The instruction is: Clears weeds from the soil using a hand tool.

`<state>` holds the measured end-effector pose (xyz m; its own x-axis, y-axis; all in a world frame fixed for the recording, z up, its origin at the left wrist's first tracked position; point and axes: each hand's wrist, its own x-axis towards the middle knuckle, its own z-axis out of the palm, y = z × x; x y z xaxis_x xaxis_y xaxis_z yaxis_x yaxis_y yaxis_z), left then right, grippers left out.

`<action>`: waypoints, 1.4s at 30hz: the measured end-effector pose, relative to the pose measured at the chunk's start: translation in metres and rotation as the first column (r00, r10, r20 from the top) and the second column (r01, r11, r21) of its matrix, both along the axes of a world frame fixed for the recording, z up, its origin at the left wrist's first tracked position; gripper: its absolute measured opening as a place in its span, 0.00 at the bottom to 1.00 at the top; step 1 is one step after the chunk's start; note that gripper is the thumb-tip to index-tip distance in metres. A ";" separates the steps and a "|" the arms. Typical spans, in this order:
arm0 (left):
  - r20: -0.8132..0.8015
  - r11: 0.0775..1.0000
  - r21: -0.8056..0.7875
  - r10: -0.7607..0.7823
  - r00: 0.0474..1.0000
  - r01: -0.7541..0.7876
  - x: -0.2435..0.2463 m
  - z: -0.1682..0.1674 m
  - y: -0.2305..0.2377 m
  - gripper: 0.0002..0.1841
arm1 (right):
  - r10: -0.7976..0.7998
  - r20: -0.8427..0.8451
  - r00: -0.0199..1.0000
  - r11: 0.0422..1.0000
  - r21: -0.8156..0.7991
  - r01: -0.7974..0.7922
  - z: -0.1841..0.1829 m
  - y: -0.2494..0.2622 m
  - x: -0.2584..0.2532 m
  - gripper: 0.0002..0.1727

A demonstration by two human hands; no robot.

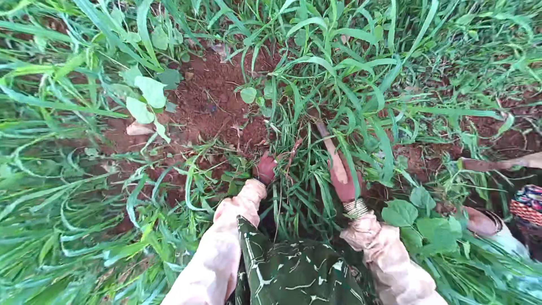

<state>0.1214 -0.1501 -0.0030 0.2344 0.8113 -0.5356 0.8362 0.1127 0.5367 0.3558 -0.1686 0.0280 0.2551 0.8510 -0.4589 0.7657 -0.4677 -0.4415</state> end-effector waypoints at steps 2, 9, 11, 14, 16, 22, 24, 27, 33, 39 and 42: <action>-0.008 1.000 -0.008 -0.004 1.000 0.004 0.000 0.002 -0.001 0.18 | 0.010 0.024 1.000 0.999 -0.032 -0.009 -0.011 0.025 -0.008 0.27; -0.009 0.992 -0.127 -0.012 1.000 0.011 -0.003 0.003 0.003 0.20 | -0.007 -0.080 0.997 0.995 0.095 0.015 -0.025 -0.016 0.017 0.26; -0.020 0.990 -0.142 -0.025 0.999 0.022 -0.001 0.002 0.008 0.21 | 0.008 -0.152 0.988 0.991 -0.129 -0.028 -0.014 0.023 0.014 0.26; -0.039 0.994 -0.101 -0.057 0.998 0.053 -0.001 0.000 0.004 0.21 | 0.039 -0.127 0.991 0.997 0.075 -0.029 -0.042 0.062 0.003 0.22; -0.025 0.996 -0.087 -0.032 0.999 0.029 0.001 0.001 0.001 0.21 | 0.030 -0.244 0.969 0.995 0.095 -0.007 -0.043 0.060 0.009 0.22; -0.028 0.984 -0.175 -0.040 0.999 0.035 0.000 0.004 0.009 0.21 | 0.131 -0.051 0.990 0.989 0.079 -0.127 -0.021 0.019 0.029 0.23; -0.026 0.987 -0.156 -0.044 0.999 0.040 0.002 0.002 0.004 0.21 | 0.067 -0.083 0.994 0.998 0.026 -0.065 -0.018 0.050 0.010 0.24; -0.022 0.995 -0.098 -0.038 0.999 0.035 0.000 0.002 0.004 0.20 | 0.100 -0.163 0.982 0.995 0.025 -0.097 -0.013 0.072 0.005 0.23; 0.007 0.988 -0.137 -0.065 0.998 0.065 -0.002 -0.001 0.004 0.23 | 0.320 -0.291 0.902 0.947 0.121 -0.297 -0.038 0.078 0.026 0.26; 0.034 0.994 -0.103 -0.024 0.999 0.028 -0.004 0.007 0.002 0.21 | 0.238 -0.098 0.966 0.971 0.004 -0.238 0.014 0.096 0.003 0.21; 0.057 0.990 -0.127 -0.059 0.997 0.065 -0.004 0.009 0.009 0.23 | 0.218 -0.161 0.963 0.976 0.025 -0.216 0.013 0.081 -0.009 0.20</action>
